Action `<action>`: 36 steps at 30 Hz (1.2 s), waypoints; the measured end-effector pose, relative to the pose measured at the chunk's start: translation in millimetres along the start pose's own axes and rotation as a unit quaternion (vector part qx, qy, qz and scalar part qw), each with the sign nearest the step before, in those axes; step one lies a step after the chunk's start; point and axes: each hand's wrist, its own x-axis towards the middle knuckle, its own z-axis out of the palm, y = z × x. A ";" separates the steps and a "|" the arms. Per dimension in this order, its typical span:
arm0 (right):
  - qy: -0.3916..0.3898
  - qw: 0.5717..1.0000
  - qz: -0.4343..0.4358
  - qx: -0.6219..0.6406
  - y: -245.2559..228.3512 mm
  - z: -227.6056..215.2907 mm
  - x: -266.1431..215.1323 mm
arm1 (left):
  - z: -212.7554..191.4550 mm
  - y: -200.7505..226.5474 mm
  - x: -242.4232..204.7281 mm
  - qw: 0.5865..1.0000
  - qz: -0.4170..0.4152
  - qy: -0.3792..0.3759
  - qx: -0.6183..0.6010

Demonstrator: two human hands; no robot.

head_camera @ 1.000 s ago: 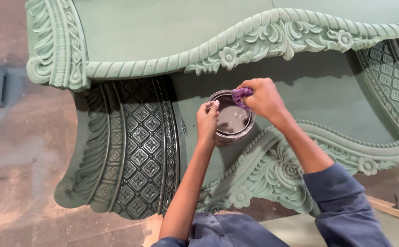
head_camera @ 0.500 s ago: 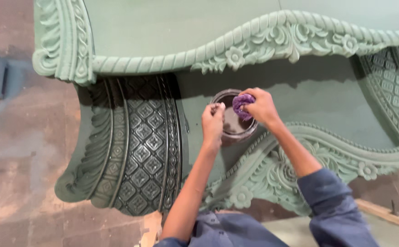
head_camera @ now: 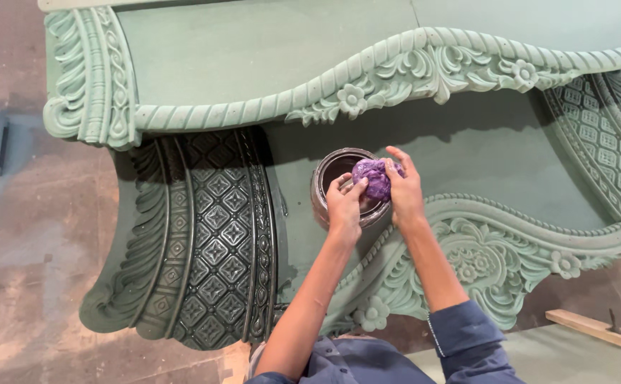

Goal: The person uses a purple cloth to wipe and clean the ornate, dark green carved leg of a large piece of furniture. They repeatedly dip the cloth into a metal bucket to re-saturate it before continuing to wipe the intricate patterns on the furniture leg.

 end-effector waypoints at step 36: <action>0.045 0.906 -0.242 -0.346 10.5 -28.9 86.3 | -53.8 63.6 13.5 0.991 0.110 -0.030 0.071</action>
